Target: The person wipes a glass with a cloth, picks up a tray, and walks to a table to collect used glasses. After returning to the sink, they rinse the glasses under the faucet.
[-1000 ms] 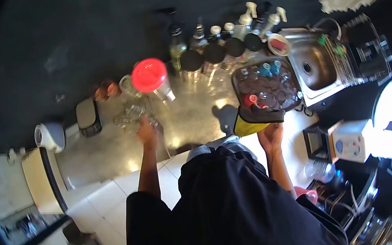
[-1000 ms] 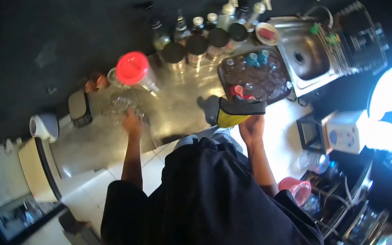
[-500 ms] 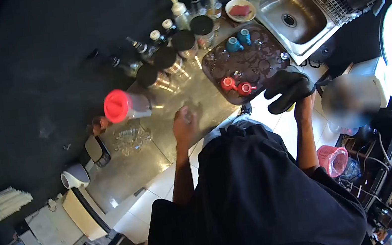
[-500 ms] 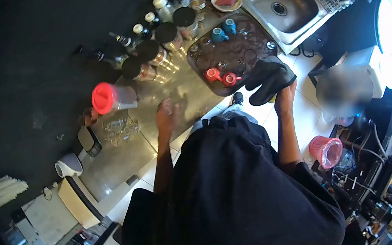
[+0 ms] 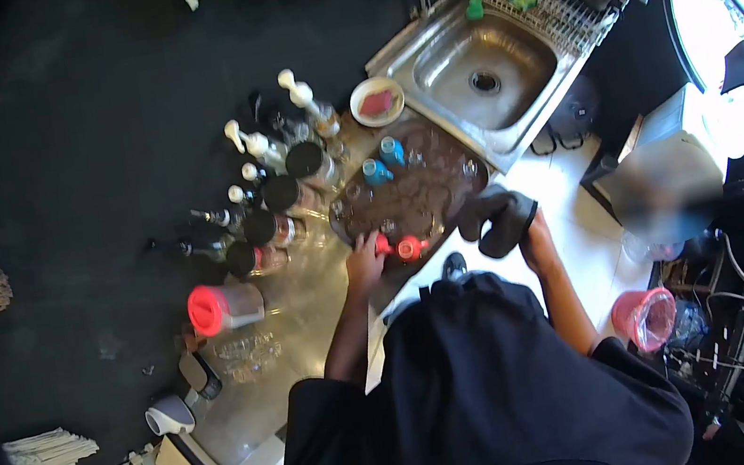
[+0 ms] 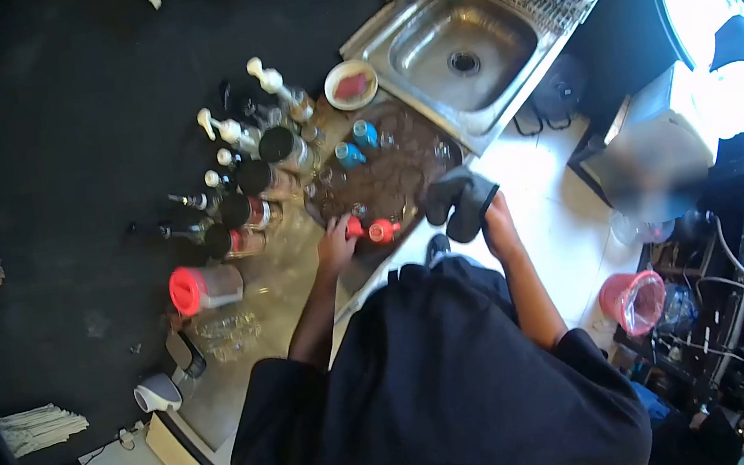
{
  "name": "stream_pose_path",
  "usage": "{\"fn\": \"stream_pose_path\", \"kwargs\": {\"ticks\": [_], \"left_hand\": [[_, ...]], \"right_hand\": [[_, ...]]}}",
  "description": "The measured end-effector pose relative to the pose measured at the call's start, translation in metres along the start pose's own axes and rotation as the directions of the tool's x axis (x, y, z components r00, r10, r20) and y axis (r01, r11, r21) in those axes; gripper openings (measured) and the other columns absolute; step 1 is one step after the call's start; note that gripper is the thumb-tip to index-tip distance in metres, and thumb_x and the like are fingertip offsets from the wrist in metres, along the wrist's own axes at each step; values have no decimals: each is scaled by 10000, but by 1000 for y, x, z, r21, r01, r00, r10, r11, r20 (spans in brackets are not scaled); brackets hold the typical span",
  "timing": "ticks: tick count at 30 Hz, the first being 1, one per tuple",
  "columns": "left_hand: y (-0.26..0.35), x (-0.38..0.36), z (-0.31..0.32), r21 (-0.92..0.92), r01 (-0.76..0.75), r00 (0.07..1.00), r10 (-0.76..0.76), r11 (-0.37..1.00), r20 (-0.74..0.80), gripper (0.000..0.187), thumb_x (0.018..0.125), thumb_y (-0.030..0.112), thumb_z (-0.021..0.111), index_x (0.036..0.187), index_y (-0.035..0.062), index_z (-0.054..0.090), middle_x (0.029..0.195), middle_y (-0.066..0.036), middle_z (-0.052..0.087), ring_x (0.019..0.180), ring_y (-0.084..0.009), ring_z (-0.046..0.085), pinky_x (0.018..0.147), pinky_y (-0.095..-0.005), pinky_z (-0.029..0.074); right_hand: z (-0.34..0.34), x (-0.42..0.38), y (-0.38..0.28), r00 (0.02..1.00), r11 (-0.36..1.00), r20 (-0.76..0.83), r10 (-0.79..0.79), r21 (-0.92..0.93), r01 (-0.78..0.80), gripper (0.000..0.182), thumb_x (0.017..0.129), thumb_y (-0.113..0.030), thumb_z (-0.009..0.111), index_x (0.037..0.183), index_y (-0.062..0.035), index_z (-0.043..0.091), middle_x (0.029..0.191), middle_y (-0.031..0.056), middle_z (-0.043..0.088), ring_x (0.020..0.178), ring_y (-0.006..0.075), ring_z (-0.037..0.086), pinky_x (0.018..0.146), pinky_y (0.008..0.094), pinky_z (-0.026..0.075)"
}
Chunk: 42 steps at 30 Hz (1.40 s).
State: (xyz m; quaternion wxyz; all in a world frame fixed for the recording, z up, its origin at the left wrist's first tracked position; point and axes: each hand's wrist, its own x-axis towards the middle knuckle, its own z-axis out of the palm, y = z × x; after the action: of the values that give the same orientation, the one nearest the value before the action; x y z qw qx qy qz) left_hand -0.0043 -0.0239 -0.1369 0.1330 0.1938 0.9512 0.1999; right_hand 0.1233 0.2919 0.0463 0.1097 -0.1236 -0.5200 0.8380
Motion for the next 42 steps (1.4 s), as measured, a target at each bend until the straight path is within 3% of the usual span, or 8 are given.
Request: {"fn": "stream_pose_path", "kwargs": {"ticks": [8,13,18,21,28,30,36,42], "left_hand": [[25,-23,-23,-631,35,734,-448,775,-510,479,830,314,673,1171,8,532,939,-141,642,912,-262,628,794,-354,505],[112,-48,-112,-994,108,850,-520,14,85,446,913,418,552,1163,49,552,902,-73,627,763,-116,617,665,-248,500],[159,-49,-157,-996,-15,882,-467,89,-55,375,931,467,471,1038,116,552,714,14,580,536,-76,537,454,-226,431],[110,-63,-155,-868,271,957,15,-417,291,362,890,496,523,1066,185,584,785,24,616,589,-67,575,473,-202,427],[145,-94,-164,-902,157,865,-384,-402,322,411,880,463,564,1135,141,591,827,12,618,597,-34,554,477,-164,397],[133,-99,-139,-962,-251,832,-484,103,-270,404,840,370,658,1146,116,588,872,-35,632,738,-116,611,632,-233,479],[131,-162,-158,-393,60,743,-304,917,-596,468,790,278,702,1196,79,581,1023,-133,616,922,-292,609,818,-350,479],[72,-179,-106,-954,-145,645,-706,261,-291,393,891,370,591,1109,43,592,633,-32,524,563,-159,542,563,-266,459]], "right_hand": [[14,27,23,967,966,114,227,101,-239,342,923,-146,454,1235,-18,509,1125,42,575,992,117,540,820,247,443],[48,43,61,877,913,376,299,-379,-149,419,934,-163,411,1327,-18,435,1241,55,521,1134,148,464,953,275,373],[119,48,11,642,929,672,369,-235,-287,409,892,-135,409,1284,-68,506,1176,65,571,1199,175,433,1063,387,270],[135,55,4,343,647,938,-50,-231,727,372,718,-189,522,1058,-183,673,1146,126,585,1217,334,438,1101,524,136],[134,50,30,258,821,910,324,-406,402,349,849,-174,493,1160,-28,555,1219,185,518,1165,365,463,1030,447,312],[107,55,64,331,621,936,120,-330,711,344,927,-151,375,1211,-8,506,1232,156,517,1142,299,497,1011,381,350],[164,26,77,450,744,645,617,-293,-601,439,981,-340,394,1280,-25,453,1254,108,521,1175,228,497,1024,378,373],[186,-20,114,411,764,648,641,-591,-260,261,946,-145,449,1152,-15,542,1084,84,610,1011,199,582,889,332,437]]}}
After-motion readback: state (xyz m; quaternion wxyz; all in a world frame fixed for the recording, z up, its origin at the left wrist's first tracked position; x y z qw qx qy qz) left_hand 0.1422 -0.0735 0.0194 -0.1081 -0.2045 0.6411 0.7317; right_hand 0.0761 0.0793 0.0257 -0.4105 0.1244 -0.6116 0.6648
